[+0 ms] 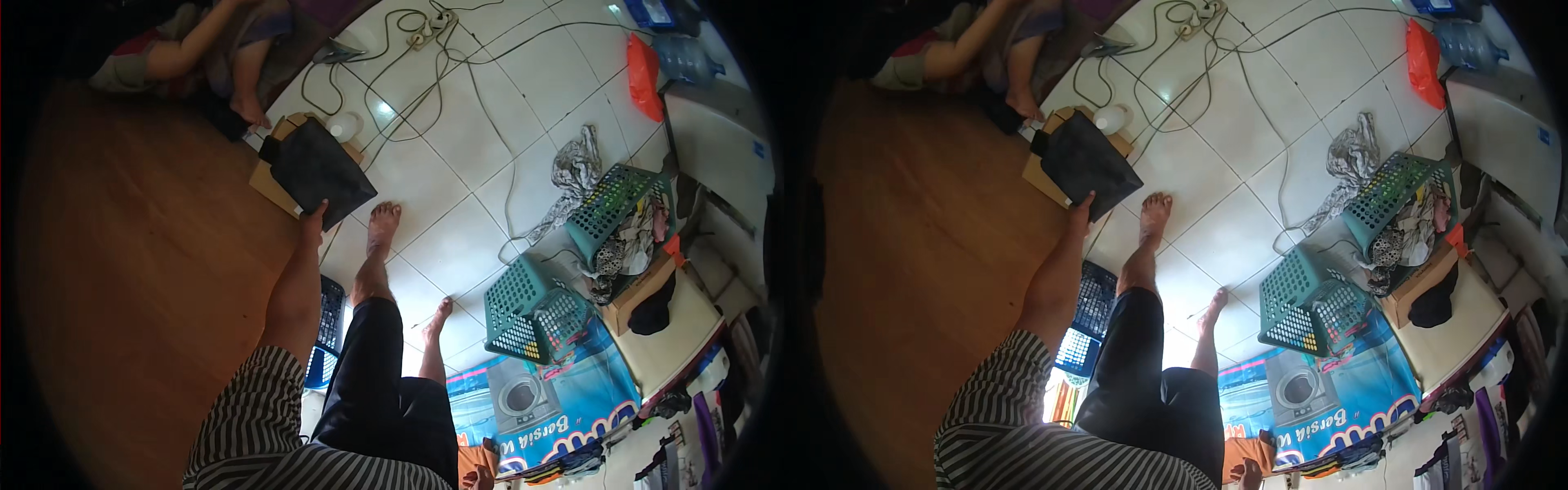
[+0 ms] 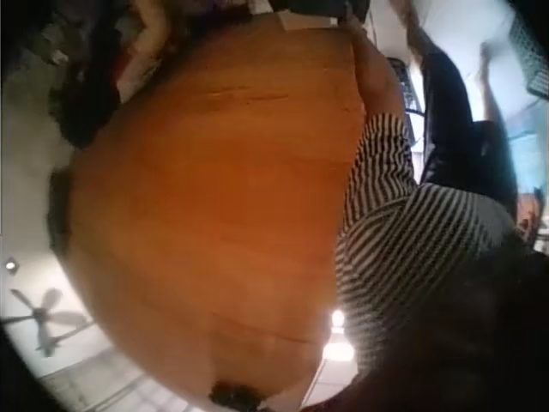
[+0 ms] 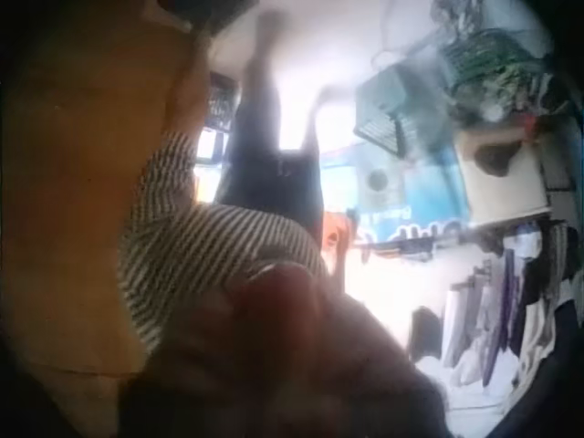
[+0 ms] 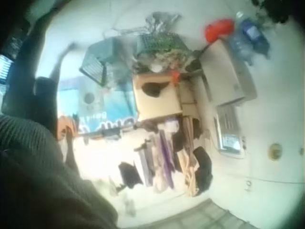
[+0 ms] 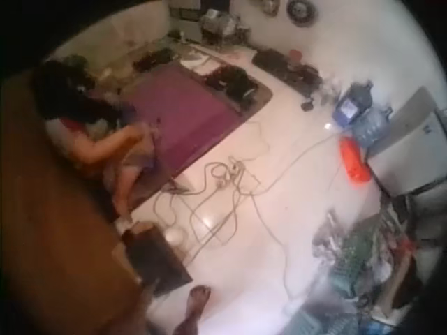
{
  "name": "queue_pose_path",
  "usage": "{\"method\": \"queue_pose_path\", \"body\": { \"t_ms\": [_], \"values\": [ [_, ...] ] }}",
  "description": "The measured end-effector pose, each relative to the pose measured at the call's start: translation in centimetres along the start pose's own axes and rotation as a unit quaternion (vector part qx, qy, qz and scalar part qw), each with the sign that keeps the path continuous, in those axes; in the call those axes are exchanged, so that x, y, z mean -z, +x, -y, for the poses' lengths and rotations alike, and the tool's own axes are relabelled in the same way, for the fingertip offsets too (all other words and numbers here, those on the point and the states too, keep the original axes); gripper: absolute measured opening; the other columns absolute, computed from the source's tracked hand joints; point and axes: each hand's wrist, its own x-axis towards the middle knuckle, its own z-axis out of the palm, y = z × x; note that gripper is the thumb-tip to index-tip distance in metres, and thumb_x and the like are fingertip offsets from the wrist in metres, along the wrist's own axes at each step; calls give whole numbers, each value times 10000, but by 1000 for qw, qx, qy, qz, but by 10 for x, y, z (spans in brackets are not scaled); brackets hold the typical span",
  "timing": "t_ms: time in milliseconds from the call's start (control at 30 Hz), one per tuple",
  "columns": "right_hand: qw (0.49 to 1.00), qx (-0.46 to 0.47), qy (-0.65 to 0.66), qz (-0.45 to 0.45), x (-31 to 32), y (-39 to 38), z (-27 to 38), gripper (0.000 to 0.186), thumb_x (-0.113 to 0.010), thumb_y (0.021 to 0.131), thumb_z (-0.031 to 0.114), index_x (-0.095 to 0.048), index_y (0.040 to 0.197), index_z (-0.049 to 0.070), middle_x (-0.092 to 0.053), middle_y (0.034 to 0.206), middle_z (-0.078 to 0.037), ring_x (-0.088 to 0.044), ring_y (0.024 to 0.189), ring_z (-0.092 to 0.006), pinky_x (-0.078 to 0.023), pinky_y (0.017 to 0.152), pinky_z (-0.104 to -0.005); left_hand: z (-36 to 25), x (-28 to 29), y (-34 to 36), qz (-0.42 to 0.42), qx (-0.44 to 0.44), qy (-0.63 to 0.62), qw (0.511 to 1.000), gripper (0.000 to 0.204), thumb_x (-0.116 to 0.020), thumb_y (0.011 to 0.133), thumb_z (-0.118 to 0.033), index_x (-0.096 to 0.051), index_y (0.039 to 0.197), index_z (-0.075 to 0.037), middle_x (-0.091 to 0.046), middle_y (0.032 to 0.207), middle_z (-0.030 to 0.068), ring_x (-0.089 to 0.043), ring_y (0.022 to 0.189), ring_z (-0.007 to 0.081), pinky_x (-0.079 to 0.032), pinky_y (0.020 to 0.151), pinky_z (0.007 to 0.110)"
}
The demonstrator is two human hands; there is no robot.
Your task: The person irons an orange t-shirt on an ironing board using an iron and a spray bottle, pressing both sides and the sleeves before folding the garment.
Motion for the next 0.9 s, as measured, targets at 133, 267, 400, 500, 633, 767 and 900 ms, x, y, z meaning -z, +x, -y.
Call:
{"method": "queue_pose_path", "body": {
  "t_ms": [133,267,400,500,633,767,900],
  "values": [
    [1000,4,-6,2,3,-10,3,269,-647,1077,298,-678,1208,66,-730,832,-96,-732,706,-221,-596,594,-389,11,18,17,53,39,-117,991,830,-944,848,-427,-623,1447,51,-713,1370,174,-697,1204,289,-547,998,404],
    [1000,19,9,19,-9,-5,-16,269,-647,1077,294,-679,1207,61,-737,836,-100,-737,707,-221,-602,597,-384,3,27,3,135,3,-234,963,735,-913,890,-356,-628,1449,26,-724,1364,161,-724,1167,275,-560,1031,390],
    [996,54,50,48,-26,14,-44,269,-647,1077,290,-680,1207,57,-743,840,-104,-741,707,-221,-607,600,-380,-31,47,-52,180,-17,-306,935,684,-883,916,-323,-626,1455,10,-721,1384,150,-726,1196,277,-568,1061,405],
    [988,86,114,59,-45,25,-79,272,-655,1073,290,-682,1211,57,-749,845,-106,-752,724,-221,-619,604,-382,-73,50,-138,183,-41,-276,943,642,-853,938,-297,-610,1480,-55,-721,1394,109,-704,1252,293,-553,1129,422],
    [957,109,239,124,-69,44,-123,298,-654,1070,316,-676,1241,73,-741,876,-122,-747,769,-255,-615,667,-394,-102,75,-229,255,-107,-212,937,654,-833,947,-326,-607,1507,-75,-703,1446,84,-684,1284,246,-506,1168,420],
    [947,141,264,112,-84,71,-165,322,-665,1073,330,-698,1269,78,-746,916,-108,-738,776,-230,-608,701,-396,-90,74,-359,343,-172,-151,911,542,-767,1015,-278,-620,1483,-46,-729,1393,97,-720,1238,239,-566,1108,414],
    [924,139,352,64,-136,132,-279,332,-731,1042,366,-773,1211,83,-800,1009,-133,-767,917,-218,-614,802,-386,-36,-8,-476,414,-183,12,892,531,-790,999,-262,-629,1494,-154,-760,1293,73,-727,1197,206,-582,1056,440]
  ]
}}
